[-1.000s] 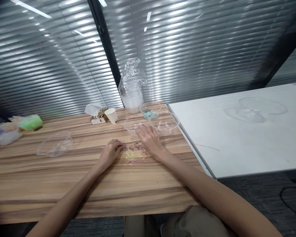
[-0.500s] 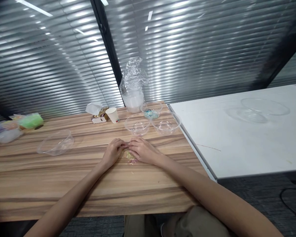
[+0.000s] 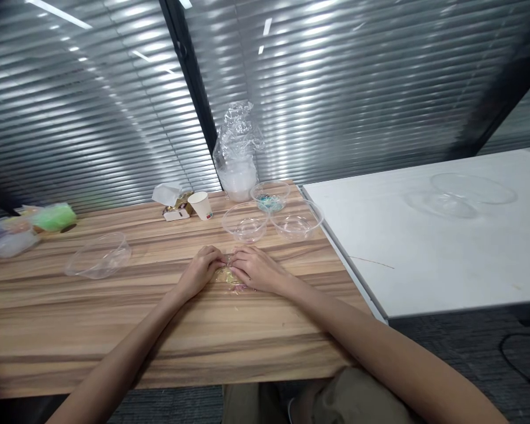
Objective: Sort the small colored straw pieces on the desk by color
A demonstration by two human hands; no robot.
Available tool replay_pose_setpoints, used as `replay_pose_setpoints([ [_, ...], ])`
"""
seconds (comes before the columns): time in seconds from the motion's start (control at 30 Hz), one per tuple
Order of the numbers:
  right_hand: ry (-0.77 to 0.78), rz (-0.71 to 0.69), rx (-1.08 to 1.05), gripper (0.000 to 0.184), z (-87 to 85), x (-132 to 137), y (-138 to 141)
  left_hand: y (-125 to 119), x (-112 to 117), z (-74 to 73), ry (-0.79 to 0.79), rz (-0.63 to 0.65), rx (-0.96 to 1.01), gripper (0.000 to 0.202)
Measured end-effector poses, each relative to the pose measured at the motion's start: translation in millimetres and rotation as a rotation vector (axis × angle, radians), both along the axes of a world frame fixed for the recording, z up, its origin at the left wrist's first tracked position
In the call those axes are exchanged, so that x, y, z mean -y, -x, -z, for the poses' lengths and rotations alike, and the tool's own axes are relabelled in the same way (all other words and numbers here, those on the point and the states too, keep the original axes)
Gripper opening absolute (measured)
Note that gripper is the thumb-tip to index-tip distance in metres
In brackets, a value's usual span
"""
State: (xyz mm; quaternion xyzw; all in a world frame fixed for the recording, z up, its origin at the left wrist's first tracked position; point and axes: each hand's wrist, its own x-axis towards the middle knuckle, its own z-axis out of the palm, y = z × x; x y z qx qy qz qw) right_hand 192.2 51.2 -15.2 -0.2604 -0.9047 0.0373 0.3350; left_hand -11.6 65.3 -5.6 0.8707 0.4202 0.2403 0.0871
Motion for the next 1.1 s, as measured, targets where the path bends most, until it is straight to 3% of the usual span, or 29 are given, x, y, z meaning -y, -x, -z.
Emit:
replay_pose_setpoints([
  [0.3,0.033,-0.029,0.068,0.027,-1.2,0.7,-0.1,-0.4,-0.1,2.0,-0.03,0.002,-0.075,0.008],
  [0.57,0.103,-0.068,0.114,0.031,-5.2,1.3,-0.9,1.1,-2.9,2.7,-0.048,-0.075,0.06,0.011],
  [0.77,0.114,-0.089,0.108,0.03,-6.0,0.9,-0.8,0.9,-4.2,3.6,-0.016,-0.062,0.153,0.01],
  [1.1,0.139,-0.046,0.062,0.022,-9.9,2.8,-1.5,0.7,0.5,-5.3,0.016,-0.108,0.227,0.008],
])
